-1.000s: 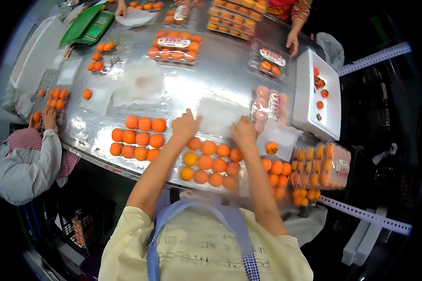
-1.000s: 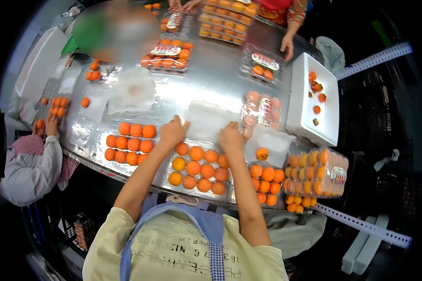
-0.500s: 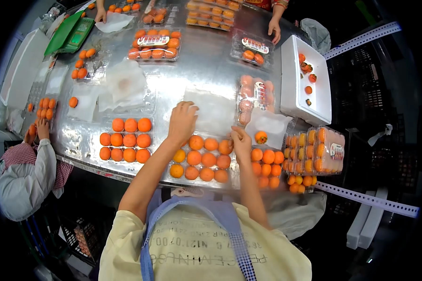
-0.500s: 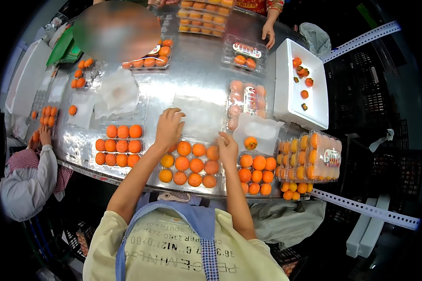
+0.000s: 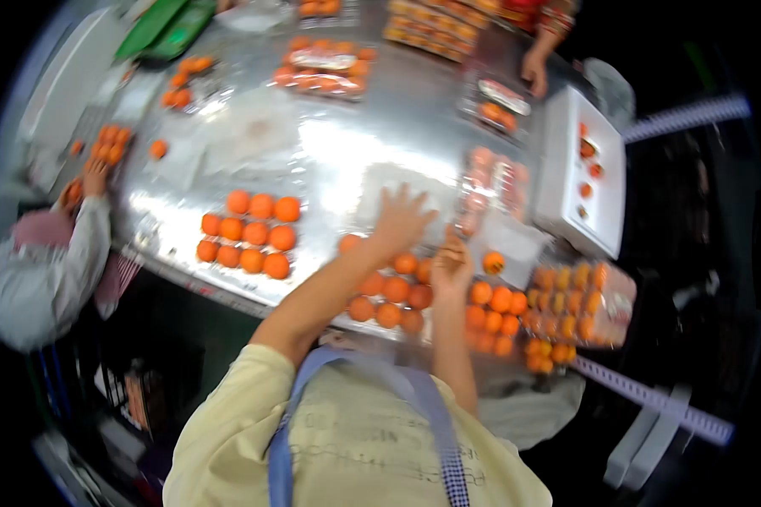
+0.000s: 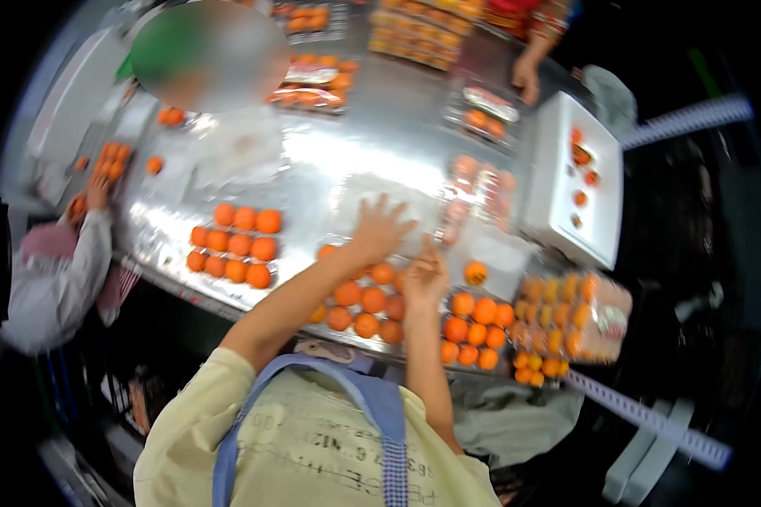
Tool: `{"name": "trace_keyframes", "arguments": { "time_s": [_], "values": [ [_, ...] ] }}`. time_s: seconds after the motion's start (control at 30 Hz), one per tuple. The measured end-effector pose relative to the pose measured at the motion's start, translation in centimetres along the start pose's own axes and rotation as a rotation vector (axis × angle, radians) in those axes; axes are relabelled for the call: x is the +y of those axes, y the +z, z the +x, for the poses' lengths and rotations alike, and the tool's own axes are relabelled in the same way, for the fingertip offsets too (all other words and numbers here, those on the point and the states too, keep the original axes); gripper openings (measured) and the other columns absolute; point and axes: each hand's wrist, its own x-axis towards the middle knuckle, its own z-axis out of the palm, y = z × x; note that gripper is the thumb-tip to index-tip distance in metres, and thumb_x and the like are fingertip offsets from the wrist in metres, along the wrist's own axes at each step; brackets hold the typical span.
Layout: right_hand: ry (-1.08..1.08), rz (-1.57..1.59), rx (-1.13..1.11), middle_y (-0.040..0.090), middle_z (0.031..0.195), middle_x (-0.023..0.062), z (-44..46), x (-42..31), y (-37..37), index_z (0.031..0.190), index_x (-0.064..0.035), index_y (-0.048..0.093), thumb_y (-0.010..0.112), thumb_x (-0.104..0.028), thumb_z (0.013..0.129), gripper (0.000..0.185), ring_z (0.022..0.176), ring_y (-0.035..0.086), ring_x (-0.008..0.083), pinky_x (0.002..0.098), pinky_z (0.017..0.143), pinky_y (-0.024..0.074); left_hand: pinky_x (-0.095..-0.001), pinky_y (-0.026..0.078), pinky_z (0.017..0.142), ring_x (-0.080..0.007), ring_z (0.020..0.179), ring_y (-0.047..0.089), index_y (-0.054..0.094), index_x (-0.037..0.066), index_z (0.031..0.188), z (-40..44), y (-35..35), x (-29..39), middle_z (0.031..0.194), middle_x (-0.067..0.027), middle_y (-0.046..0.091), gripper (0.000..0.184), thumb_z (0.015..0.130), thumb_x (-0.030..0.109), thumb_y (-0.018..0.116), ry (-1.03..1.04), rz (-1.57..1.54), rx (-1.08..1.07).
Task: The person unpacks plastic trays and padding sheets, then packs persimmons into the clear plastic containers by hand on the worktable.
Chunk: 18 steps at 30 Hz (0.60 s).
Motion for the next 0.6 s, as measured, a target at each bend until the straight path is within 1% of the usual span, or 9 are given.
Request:
{"name": "trace_keyframes", "arguments": {
  "time_s": [0.03, 0.1, 0.2, 0.3, 0.37, 0.4, 0.47, 0.53, 0.6],
  "values": [
    [-0.039, 0.029, 0.028, 0.047, 0.121, 0.0194, -0.4, 0.6, 1.2, 0.118, 0.0078, 0.037, 0.046, -0.003, 0.087, 0.034, 0.07, 0.053, 0.0128, 0.0185, 0.052, 0.0495, -0.0704, 0.02, 0.094, -0.045, 0.129, 0.022, 0.046, 0.027, 0.128, 0.2, -0.1, 0.1, 0.14, -0.0089, 0.033, 0.05, 0.08, 0.035, 0.058, -0.016, -0.018, -0.034],
    [-0.048, 0.064, 0.145, 0.048, 0.122, 0.0178, -0.8, 1.8, 3.5, 0.117, 0.0087, 0.04, 0.045, -0.003, 0.088, 0.032, 0.07, 0.053, 0.0139, 0.0185, 0.051, 0.0489, -0.0696, 0.019, 0.096, -0.0442, 0.13, 0.02, 0.043, 0.028, 0.131, 0.4, -1.4, 0.5, 0.144, -0.0085, 0.027, 0.051, 0.082, 0.035, 0.056, -0.051, -0.012, -0.147],
    [-0.076, 0.059, 0.184, 0.051, 0.118, 0.0164, 0.1, 2.7, 3.6, 0.116, 0.0092, 0.042, 0.044, -0.005, 0.088, 0.031, 0.07, 0.054, 0.0144, 0.0189, 0.051, 0.0486, -0.0709, 0.016, 0.096, -0.0451, 0.131, 0.016, 0.04, 0.03, 0.133, 0.9, -1.9, 0.8, 0.147, -0.0091, 0.021, 0.052, 0.083, 0.036, 0.054, -0.078, 0.019, -0.244],
    [-0.033, 0.065, 0.101, 0.055, 0.112, 0.0136, 0.4, 2.1, 2.0, 0.115, 0.0072, 0.043, 0.044, -0.007, 0.089, 0.03, 0.07, 0.053, 0.0139, 0.0196, 0.051, 0.0481, -0.0731, 0.015, 0.094, -0.0478, 0.131, 0.012, 0.035, 0.035, 0.135, 1.4, -1.1, 0.9, 0.147, -0.0109, 0.018, 0.054, 0.083, 0.036, 0.053, -0.094, 0.015, -0.263],
    [-0.016, 0.038, -0.021, 0.057, 0.105, 0.0104, 0.2, 1.9, 1.5, 0.113, 0.0047, 0.045, 0.045, -0.009, 0.089, 0.027, 0.069, 0.052, 0.0126, 0.0192, 0.049, 0.0463, -0.0747, 0.013, 0.093, -0.0504, 0.131, 0.008, 0.034, 0.037, 0.135, 1.3, -1.0, 1.0, 0.147, -0.0128, 0.016, 0.055, 0.083, 0.036, 0.053, -0.098, -0.018, -0.253],
    [-0.014, 0.051, 0.038, 0.058, 0.104, 0.009, -0.1, 1.7, 1.9, 0.112, 0.0006, 0.047, 0.046, -0.009, 0.089, 0.025, 0.068, 0.051, 0.0121, 0.0188, 0.048, 0.0453, -0.0755, 0.013, 0.092, -0.0517, 0.13, 0.006, 0.034, 0.039, 0.134, 1.4, -0.8, 1.3, 0.147, -0.0137, 0.015, 0.055, 0.083, 0.036, 0.053, -0.088, -0.041, -0.249],
    [-0.03, 0.053, 0.121, 0.058, 0.104, 0.0071, -0.7, 1.7, 2.6, 0.111, -0.0064, 0.049, 0.048, -0.01, 0.088, 0.023, 0.066, 0.051, 0.0115, 0.0182, 0.047, 0.0437, -0.0765, 0.012, 0.091, -0.0538, 0.13, 0.002, 0.029, 0.042, 0.136, 1.9, -2.3, 1.9, 0.148, -0.0142, 0.009, 0.058, 0.083, 0.037, 0.053, -0.093, 0.031, -0.423],
    [-0.048, 0.03, 0.173, 0.058, 0.104, 0.0062, -1.2, 2.2, 3.3, 0.111, -0.012, 0.049, 0.05, -0.009, 0.087, 0.024, 0.066, 0.051, 0.0112, 0.0176, 0.046, 0.0427, -0.0771, 0.012, 0.09, -0.0545, 0.129, 0.0, 0.026, 0.042, 0.137, 2.4, -2.6, 2.4, 0.149, -0.0145, 0.006, 0.061, 0.082, 0.038, 0.053, -0.104, 0.065, -0.503],
    [-0.073, 0.0, 0.164, 0.059, 0.101, 0.0074, -1.6, 2.7, 4.4, 0.106, -0.007, 0.052, 0.048, -0.008, 0.088, 0.018, 0.063, 0.049, 0.0101, 0.0177, 0.046, 0.0422, -0.0774, 0.012, 0.089, -0.0549, 0.129, -0.001, 0.023, 0.042, 0.138, 2.8, -2.7, 2.7, 0.149, -0.0147, 0.004, 0.062, 0.082, 0.041, 0.052, -0.124, 0.09, -0.553]
  ]
}}
